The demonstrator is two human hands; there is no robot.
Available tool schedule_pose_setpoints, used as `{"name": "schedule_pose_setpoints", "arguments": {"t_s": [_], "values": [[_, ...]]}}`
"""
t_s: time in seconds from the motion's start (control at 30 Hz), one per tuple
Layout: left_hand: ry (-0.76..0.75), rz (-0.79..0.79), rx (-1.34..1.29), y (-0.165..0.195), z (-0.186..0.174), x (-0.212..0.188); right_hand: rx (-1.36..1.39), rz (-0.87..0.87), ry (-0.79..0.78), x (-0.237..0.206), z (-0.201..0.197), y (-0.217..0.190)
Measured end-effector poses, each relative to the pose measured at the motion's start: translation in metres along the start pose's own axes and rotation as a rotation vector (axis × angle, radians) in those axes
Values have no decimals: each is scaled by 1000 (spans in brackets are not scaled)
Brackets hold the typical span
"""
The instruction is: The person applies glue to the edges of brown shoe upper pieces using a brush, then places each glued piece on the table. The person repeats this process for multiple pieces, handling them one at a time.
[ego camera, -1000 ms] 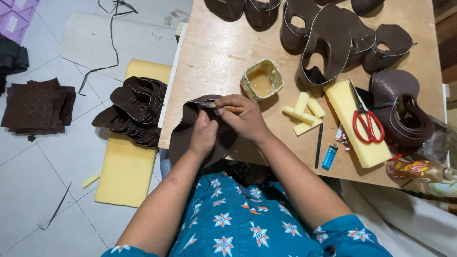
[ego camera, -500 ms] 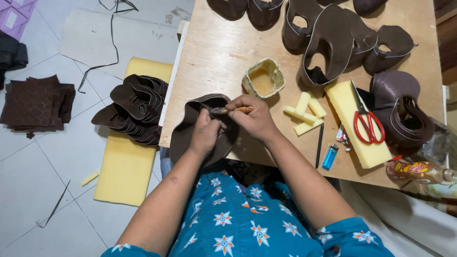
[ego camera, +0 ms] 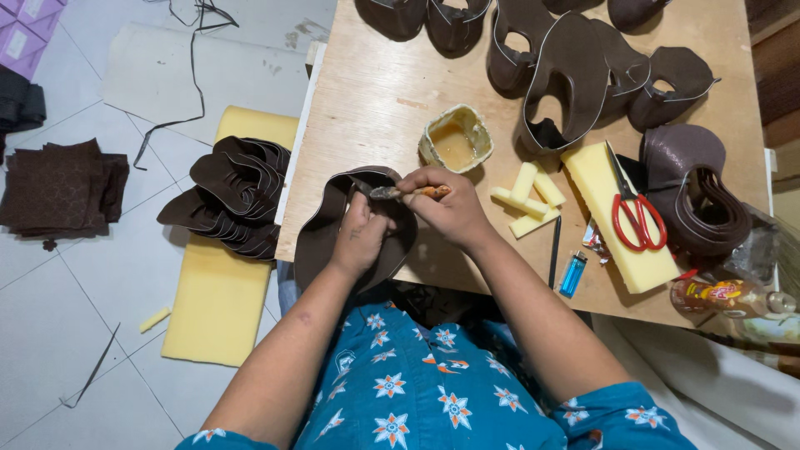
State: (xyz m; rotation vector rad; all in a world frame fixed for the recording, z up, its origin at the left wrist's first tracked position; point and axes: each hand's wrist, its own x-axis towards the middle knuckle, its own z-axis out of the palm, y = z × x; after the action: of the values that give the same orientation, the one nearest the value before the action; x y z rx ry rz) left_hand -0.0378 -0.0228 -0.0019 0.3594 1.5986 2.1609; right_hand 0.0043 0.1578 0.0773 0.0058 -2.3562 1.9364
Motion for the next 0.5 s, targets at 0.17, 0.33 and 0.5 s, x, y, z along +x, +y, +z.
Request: {"name": "schedule_pose_setpoints", "arguments": {"t_s": [0.17, 0.33, 0.5], "values": [[-2, -5, 58, 0, -2, -2, -56, -16, 32, -5, 7, -2], [-44, -72, -217, 8, 1, -1, 61, 76, 150, -8, 1, -16], [-80, 17, -207, 7, 1, -2, -30, -55, 142, -5, 16, -22]]}}
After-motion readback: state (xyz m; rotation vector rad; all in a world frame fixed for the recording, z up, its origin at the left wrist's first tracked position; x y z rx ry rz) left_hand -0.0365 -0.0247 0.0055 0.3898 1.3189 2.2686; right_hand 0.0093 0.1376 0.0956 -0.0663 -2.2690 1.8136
